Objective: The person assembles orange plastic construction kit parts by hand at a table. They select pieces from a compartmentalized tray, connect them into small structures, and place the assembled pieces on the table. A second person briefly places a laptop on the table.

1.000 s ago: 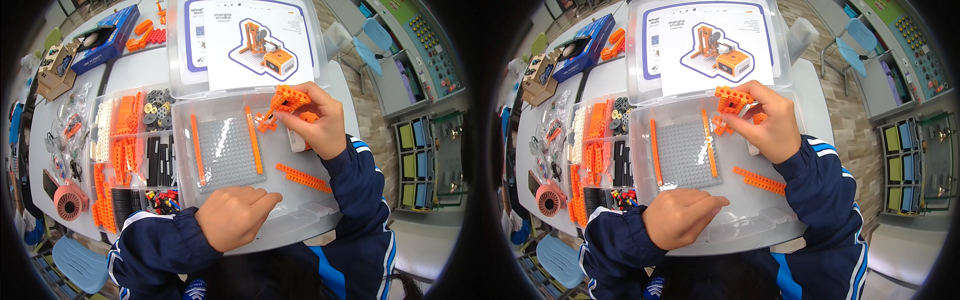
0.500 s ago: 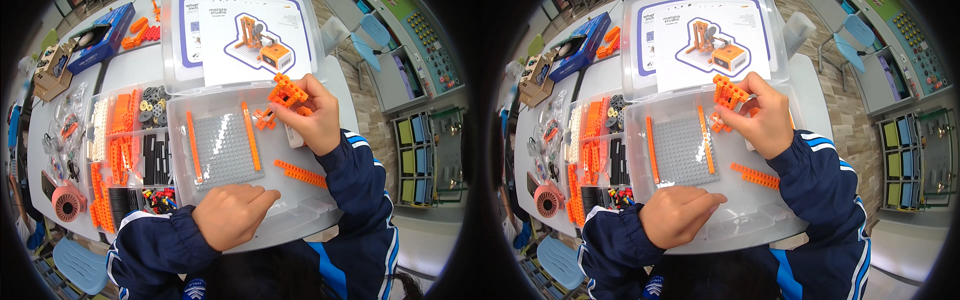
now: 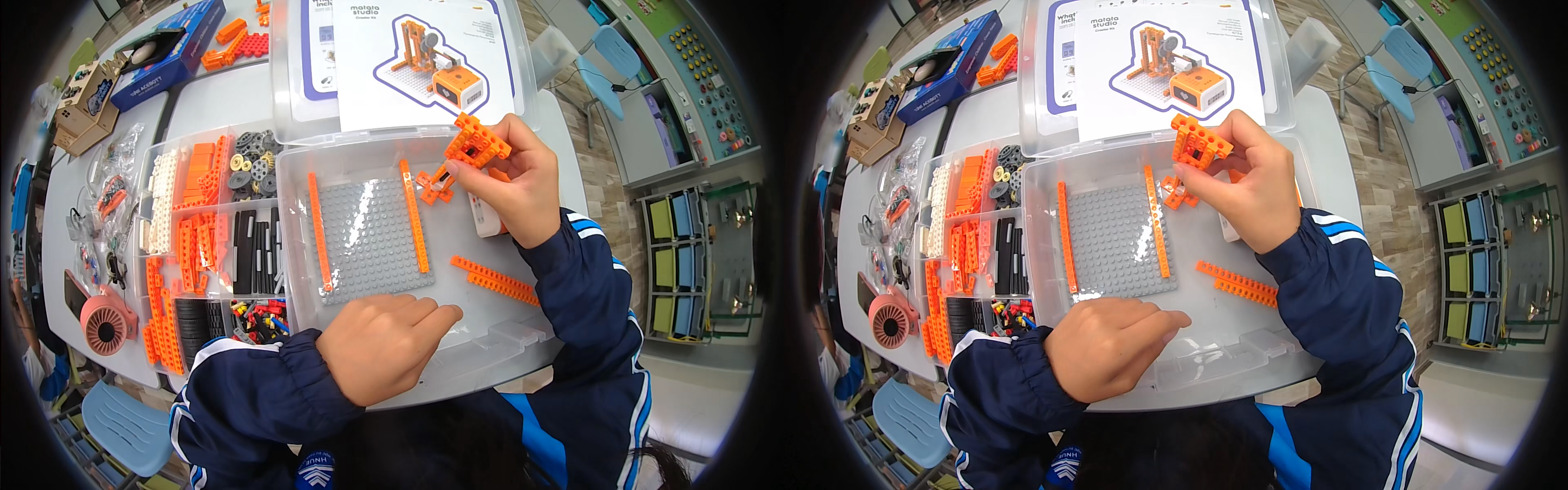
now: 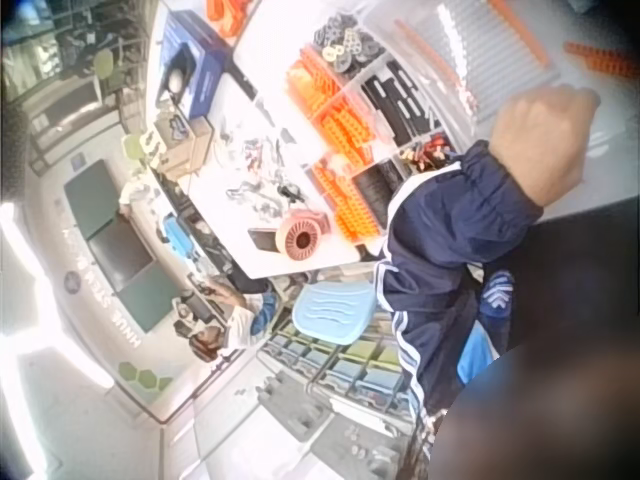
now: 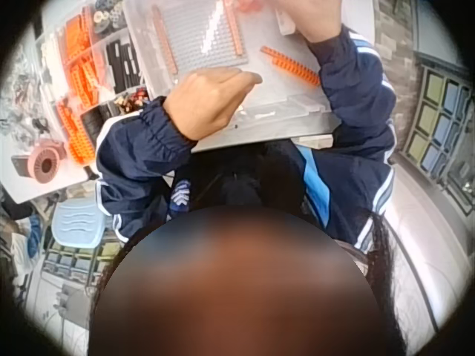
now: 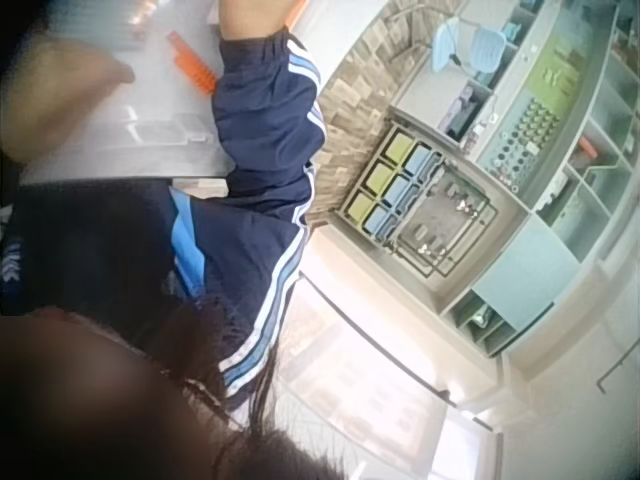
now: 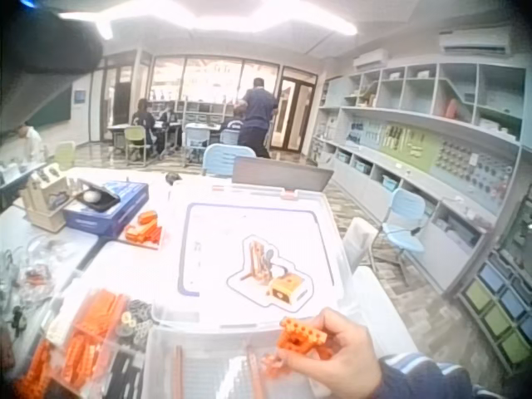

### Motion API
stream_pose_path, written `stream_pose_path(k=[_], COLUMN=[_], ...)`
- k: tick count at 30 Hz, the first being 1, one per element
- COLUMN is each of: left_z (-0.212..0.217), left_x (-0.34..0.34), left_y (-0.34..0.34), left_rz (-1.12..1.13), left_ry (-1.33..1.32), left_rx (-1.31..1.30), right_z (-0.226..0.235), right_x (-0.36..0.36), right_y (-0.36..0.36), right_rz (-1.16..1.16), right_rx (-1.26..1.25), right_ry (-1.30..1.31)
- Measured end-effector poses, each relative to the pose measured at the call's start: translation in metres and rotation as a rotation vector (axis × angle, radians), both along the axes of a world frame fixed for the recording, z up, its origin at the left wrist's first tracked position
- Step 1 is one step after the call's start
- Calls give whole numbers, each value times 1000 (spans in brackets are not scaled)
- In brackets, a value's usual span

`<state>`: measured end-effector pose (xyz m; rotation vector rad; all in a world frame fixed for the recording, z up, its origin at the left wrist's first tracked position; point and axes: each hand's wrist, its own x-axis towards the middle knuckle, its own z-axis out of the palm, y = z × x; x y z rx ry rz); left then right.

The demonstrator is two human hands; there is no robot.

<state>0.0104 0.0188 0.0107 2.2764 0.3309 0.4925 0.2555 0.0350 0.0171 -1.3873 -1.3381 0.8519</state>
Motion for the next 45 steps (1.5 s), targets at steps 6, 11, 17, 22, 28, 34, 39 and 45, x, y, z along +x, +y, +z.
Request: stream_pose_path(k=[6,11,17,22,28,34,39,45], left_z=[0,-1,-1,-2,-1,0,0,3], left_x=[0,0,0,0,0,0,1,1], left_y=[0,0,0,-1,-1,-1,-1,-1], left_rz=[1,4,5,2,7,4,-6,-2], left_ry=[-2,1,-6,6,-5,9,9,19], left_rx=[6,3,5,-2,16,24,24,6], right_z=[-2,-2,-1,-3,2,2,3,2], right_x=[0,0,0,-2,-1,-2,-2,1], right_y=[1,2,1,4,1,2,1,1], right_rz=[-20,-22,-17,-11,-14,-43,-50,-26], right_rx=[8,-2,-36,65,-33,-10,7,-48], right_ry=[-20,-14,4,-9,6,-63,-81,-61])
